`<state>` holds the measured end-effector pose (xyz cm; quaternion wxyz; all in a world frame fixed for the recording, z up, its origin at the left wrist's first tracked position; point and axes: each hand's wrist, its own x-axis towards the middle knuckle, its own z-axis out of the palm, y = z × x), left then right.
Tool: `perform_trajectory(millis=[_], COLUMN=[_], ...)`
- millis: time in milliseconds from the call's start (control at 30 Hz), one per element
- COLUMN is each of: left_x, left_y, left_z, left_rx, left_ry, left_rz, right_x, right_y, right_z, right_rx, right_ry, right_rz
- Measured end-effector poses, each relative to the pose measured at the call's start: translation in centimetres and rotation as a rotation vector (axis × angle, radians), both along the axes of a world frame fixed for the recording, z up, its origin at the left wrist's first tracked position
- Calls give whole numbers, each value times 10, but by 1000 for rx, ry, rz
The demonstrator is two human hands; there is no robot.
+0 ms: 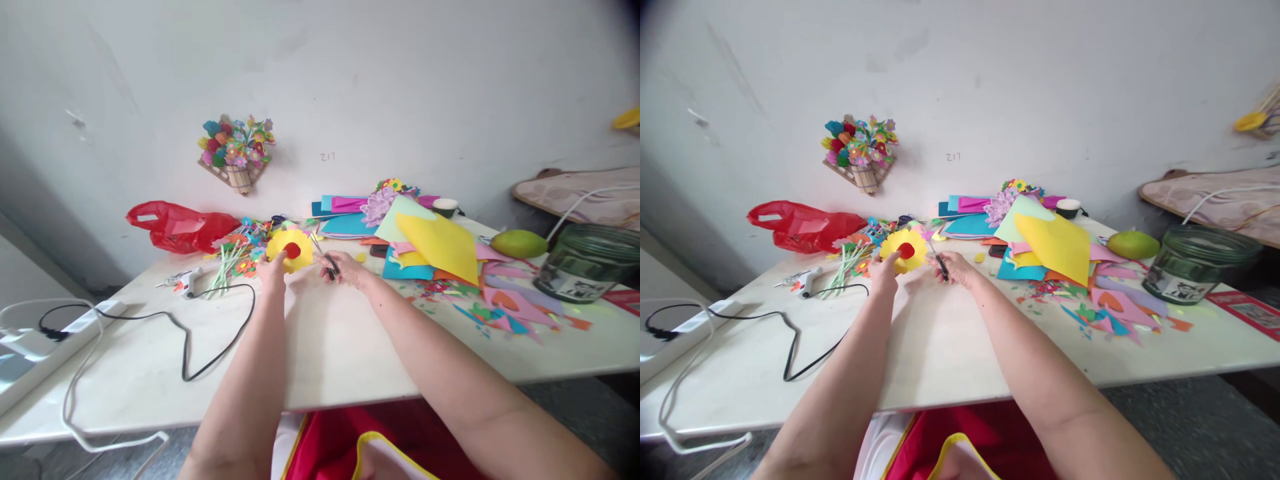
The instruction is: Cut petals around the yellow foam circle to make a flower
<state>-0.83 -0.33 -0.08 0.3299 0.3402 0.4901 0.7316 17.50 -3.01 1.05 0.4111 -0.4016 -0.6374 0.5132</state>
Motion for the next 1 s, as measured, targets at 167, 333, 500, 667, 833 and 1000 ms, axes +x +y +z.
perform_trajectory(millis=[167,333,500,667,833,1000], left_x=[1,-1,-3,-2,-1,-2], left_y=[1,1,-1,-2,-4,-2], left_z=[-1,1,3,5,6,6], left_rx=[-20,-11,16,14,22,21], left_ry=[-9,11,15,31,16,19], left_rz=[-1,-15,-34,-46,-57,-66], right_x=[-5,-4,-2,-1,0,1], right_y=[-6,-5,-5,-4,1,3], right_z=[4,5,6,3,-2,-3], right_rx=[-7,17,21,29,53,54], right_ry=[23,21,-27,-38,-43,-26], right_rz=[-4,-17,-6,-2,-4,-4])
